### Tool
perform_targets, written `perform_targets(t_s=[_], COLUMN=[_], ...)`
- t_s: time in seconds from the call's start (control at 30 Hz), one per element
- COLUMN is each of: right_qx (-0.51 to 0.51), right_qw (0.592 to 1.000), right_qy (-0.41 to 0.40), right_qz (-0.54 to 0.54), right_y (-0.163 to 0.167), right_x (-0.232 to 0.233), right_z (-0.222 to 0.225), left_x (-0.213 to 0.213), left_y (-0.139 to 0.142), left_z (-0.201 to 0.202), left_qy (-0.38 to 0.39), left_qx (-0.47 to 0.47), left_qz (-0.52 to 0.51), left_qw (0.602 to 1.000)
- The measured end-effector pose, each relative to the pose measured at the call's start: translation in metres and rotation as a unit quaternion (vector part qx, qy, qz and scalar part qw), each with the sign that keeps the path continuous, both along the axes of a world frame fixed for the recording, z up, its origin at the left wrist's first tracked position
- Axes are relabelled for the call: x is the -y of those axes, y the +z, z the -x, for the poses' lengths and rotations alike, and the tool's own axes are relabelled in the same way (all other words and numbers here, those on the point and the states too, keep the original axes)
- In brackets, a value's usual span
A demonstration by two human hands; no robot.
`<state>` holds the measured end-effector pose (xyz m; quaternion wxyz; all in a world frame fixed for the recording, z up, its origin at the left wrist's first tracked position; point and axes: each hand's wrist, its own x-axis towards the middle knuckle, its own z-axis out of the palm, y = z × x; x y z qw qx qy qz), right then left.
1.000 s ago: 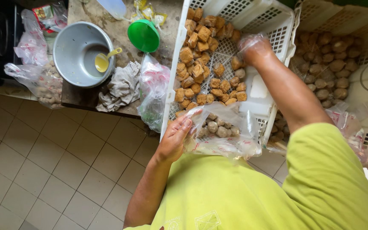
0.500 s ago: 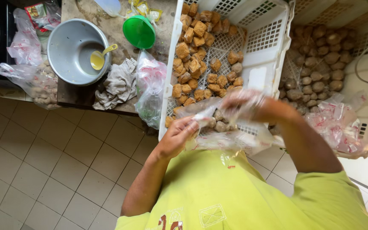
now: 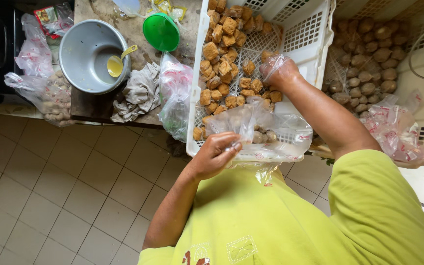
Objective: The person holds open a plastic bag and picks meatballs and fried tofu pieces by hand from a white plastic crate, placing them into the bag. They fill the bag with round meatballs and browned fried items, then continue picking more pieces from the crate to fill it.
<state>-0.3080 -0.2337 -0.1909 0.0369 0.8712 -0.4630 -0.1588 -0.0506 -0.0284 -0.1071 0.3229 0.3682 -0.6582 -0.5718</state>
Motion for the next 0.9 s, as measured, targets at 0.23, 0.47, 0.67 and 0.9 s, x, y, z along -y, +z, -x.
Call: perform_targets(t_s=[0.23,0.47,0.67,0.9], right_qx=[0.305,0.554,0.32,0.587], right_qw=[0.923,0.8,0.943,0.754], right_qy=[-0.225,-0.125,-0.014,-0.247], right_qz=[-0.071,-0.193,0.087,-0.162], right_y=[0.062,0.112,0.066,0.052], right_x=[-0.023,-0.184,-0.227,-0.251], right_z=[0.013,0.023,-0.03,0.1], left_x=[-0.003,0.006,0.004,-0.004], left_y=[-0.017,-0.028,-0.023,-0.021], left_z=[0.0,0.013,0.008,0.015], left_qy=[0.08,0.065,0.118,0.12], left_qx=[-0.081,-0.329,-0.321,-0.39], left_qz=[-0.028,-0.254,-0.287,-0.3], left_qw=[0.993,0.907,0.895,0.862])
